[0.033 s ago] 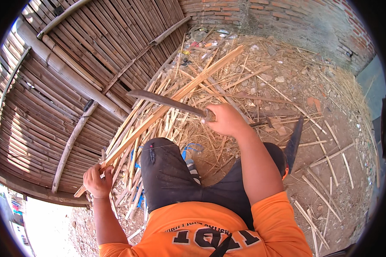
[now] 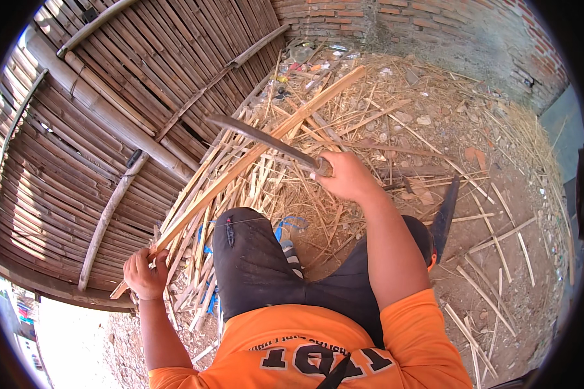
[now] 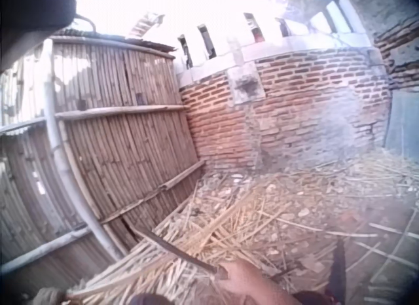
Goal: The person strips layers from a length of bamboo using a machete and then whittles the ends.
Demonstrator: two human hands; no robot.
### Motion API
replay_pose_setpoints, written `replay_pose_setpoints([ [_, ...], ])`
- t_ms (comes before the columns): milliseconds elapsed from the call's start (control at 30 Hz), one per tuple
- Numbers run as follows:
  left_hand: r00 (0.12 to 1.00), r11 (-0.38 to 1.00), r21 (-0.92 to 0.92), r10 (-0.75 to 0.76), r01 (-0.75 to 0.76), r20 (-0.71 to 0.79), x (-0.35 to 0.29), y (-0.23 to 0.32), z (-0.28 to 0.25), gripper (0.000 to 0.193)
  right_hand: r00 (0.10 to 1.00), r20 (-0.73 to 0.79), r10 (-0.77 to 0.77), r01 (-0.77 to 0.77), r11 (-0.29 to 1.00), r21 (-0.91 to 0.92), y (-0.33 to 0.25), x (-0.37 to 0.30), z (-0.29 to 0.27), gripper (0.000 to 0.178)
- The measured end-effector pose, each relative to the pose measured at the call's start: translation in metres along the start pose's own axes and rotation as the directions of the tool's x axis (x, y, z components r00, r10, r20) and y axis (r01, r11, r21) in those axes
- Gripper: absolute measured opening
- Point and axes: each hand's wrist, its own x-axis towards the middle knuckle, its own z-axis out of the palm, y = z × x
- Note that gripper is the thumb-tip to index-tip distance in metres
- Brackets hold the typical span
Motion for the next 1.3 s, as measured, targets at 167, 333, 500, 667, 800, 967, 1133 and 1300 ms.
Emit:
replay_pose_setpoints([
  [167,1.0,1.0,0.028,0.004,-0.004,-0.001,0.003,-0.011,-0.01,0.034,0.974,-0.191,0.122,-0.114,0.992,0.056,0.026,0.002,-0.003,0.04],
  [333,0.998,0.999,0.018,0.051,-0.051,-0.028,0.017,-0.008,-0.012,0.033,0.986,0.006,-0.169,0.169,0.983,-0.068,0.003,-0.01,0.013,0.037],
  [500,0.998,0.998,0.032,0.056,-0.055,-0.025,0.012,-0.009,-0.016,0.032,0.965,-0.261,-0.015,0.018,1.0,0.011,0.041,-0.006,0.0,0.033],
  [667,0.981,0.992,-0.043,-0.112,0.12,0.159,0.0,-0.009,-0.013,0.032,0.727,-0.514,0.456,-0.313,0.886,0.343,0.069,-0.003,-0.021,0.03],
  [800,0.935,0.961,-0.089,-0.23,0.263,0.271,0.003,0.003,-0.004,0.029,0.678,-0.33,0.657,-0.155,0.566,0.81,0.065,-0.003,-0.022,0.026],
  [967,0.875,0.933,-0.049,-0.314,0.356,0.368,0.001,0.001,0.021,0.031,0.655,-0.368,0.66,-0.104,0.56,0.822,0.063,-0.001,-0.023,0.025],
  [1133,0.848,0.897,-0.082,-0.378,0.435,0.37,0.022,0.001,0.05,0.035,0.666,-0.321,0.673,-0.114,0.517,0.848,0.055,0.002,-0.019,0.027],
  [1300,0.818,0.851,-0.123,-0.437,0.51,0.374,0.035,-0.007,0.088,0.039,0.644,-0.33,0.69,-0.111,0.511,0.852,0.053,0.008,-0.016,0.028],
])
